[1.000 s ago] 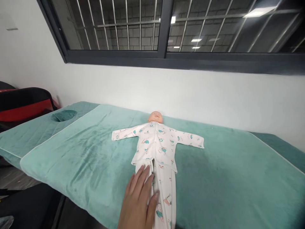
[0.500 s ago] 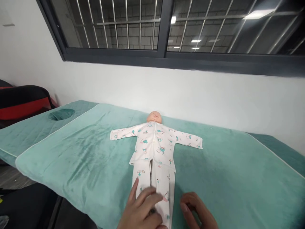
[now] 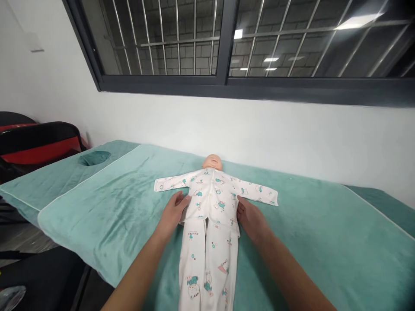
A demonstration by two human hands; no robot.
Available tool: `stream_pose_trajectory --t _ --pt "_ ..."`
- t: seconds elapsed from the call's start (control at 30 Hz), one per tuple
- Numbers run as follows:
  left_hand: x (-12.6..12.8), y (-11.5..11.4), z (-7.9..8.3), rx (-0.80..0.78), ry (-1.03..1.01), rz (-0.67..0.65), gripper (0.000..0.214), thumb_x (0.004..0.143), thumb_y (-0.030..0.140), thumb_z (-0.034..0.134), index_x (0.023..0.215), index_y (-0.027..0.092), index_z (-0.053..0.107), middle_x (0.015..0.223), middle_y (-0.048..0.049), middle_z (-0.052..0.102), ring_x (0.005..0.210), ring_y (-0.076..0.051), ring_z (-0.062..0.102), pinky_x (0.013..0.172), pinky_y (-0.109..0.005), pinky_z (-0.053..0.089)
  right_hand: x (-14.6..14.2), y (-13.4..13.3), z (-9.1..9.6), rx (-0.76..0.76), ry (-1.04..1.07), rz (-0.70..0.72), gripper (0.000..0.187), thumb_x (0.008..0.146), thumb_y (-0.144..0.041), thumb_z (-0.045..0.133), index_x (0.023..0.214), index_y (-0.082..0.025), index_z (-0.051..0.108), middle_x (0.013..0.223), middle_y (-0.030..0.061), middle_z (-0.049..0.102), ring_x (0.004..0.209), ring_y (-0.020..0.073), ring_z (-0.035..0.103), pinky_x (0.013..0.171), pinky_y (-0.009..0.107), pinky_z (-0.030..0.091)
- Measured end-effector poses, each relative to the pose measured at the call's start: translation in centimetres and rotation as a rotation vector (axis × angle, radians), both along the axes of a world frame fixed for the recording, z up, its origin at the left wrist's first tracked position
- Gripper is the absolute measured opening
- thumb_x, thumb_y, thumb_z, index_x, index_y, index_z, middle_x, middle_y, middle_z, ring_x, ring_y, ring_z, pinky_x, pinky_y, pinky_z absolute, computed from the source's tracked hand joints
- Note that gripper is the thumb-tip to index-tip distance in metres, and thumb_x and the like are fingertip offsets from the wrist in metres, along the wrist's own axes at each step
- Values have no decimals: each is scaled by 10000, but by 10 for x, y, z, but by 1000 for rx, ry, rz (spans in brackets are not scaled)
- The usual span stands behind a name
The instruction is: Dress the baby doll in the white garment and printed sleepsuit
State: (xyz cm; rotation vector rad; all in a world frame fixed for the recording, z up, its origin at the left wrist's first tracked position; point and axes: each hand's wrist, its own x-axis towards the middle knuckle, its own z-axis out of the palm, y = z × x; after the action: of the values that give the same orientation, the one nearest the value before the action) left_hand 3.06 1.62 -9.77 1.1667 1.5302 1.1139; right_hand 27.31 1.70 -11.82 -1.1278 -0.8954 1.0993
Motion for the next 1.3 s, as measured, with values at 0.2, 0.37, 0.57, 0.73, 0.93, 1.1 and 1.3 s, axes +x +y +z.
stream_pose_trajectory --t 0.2,0.37,0.57,0.73,0.93,1.1,1.3 --pt "24 32 2 110 -143 -199 462 818 476 653 1204 222 643 1328 -80 615 1205 -270 583 983 -349 493 -12 12 -6 -105 271 154 405 765 -378 714 1100 -161 646 1139 95 710 1016 274 683 883 421 573" --pt "41 50 0 142 -271 -297 503 838 481 627 1267 221 598 1325 -67 618 1187 -255 596 992 -360 492 -5 15 -3 -54 374 119 540 774 -329 713 1276 -199 560 1262 64 657 1095 255 654 914 399 565" --pt "55 68 -14 125 -315 -233 508 857 487 598 1295 229 582 1433 -71 522 1307 -263 494 1093 -374 396 4 21 -4 -28 388 80 577 789 -342 700 1329 -245 523 1306 42 633 1147 266 629 927 407 565" --pt "35 44 -35 211 -300 -267 449 845 317 577 1286 235 584 1393 -62 559 1252 -270 536 1080 -428 404 7 10 -4 -120 337 81 540 797 -376 700 1306 -270 553 1334 28 614 1175 270 612 930 391 561" --pt "25 14 -47 356 15 -331 454 876 279 551 1329 261 531 1385 -67 552 1201 -223 565 1038 -384 439 8 -10 3 -192 238 87 441 797 -412 690 1197 -233 635 1264 50 659 1145 284 626 921 394 558" --pt "28 7 -50 438 229 -298 516 846 260 601 1353 281 506 1379 -61 555 1214 -227 547 1030 -375 425 13 -36 2 -249 148 239 371 829 -444 643 1129 -226 673 1168 76 704 1033 282 675 855 406 572" --pt "25 2 -54 400 402 -157 269 906 241 449 1111 219 621 1078 -62 677 989 -218 622 885 -377 475 34 -70 11 -403 -57 497 380 841 -491 612 1106 -228 686 1014 79 739 853 227 710 793 366 573"
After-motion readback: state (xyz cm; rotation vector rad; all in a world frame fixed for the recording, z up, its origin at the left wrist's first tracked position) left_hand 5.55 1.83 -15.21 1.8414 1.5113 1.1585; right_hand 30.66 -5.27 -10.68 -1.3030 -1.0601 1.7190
